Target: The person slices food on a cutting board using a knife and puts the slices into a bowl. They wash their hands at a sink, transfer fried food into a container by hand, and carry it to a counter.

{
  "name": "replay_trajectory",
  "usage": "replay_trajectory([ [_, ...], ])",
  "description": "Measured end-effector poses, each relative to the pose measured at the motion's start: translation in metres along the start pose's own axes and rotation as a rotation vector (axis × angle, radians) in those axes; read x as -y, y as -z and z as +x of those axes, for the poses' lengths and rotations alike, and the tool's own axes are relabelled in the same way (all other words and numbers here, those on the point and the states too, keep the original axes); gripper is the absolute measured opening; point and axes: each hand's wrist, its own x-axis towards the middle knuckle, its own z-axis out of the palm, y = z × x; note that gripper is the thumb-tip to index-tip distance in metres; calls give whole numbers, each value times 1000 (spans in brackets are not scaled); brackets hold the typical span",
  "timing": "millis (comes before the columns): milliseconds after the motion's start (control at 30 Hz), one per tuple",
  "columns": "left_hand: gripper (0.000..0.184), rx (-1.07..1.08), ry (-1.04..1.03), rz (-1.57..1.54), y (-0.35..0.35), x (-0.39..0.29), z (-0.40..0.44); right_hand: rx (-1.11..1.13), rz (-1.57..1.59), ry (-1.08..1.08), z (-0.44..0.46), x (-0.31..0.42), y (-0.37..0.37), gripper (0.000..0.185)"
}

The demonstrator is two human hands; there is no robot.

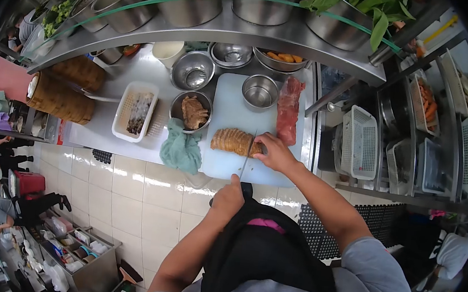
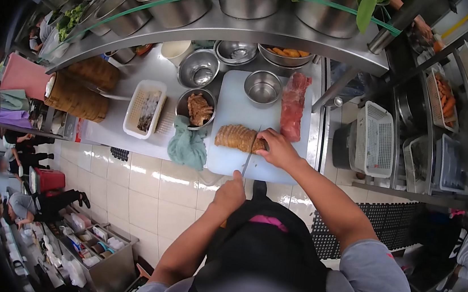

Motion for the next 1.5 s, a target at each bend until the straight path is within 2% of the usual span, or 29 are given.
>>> replay_trajectory([
  [67, 29, 28, 10, 98, 27, -11, -6, -45, 22, 31, 1, -3, -1, 45],
  [200, 28, -19, -12, 90, 59, -26, -23, -66, 26, 40, -4, -1, 0, 45],
  [467, 26, 91, 23, 68, 76, -40, -33, -43, 27, 23, -2, -1, 3, 45],
  [900, 26, 85, -13, 109, 72, -36, -31, 12, 24, -38, 3, -4, 4, 45],
  [1100, 26, 84, -11, 2, 58, -35, -4, 24, -8, -46, 5, 0, 6, 45],
  [1300, 29, 208, 50, 85, 75, -38, -25, 9, 68, -52, 3, -3, 3, 45],
  [1400, 29, 197, 60, 7, 55, -31, -10, 14, 27, -6, 3, -4, 4, 44],
  [1467, 27, 107, 22, -13, 36, -22, 5, 36, 11, -13, 5, -3, 7, 44],
  [1500, 27, 98, 20, -15, 46, -27, 2, 35, 6, -6, 7, -2, 8, 44],
])
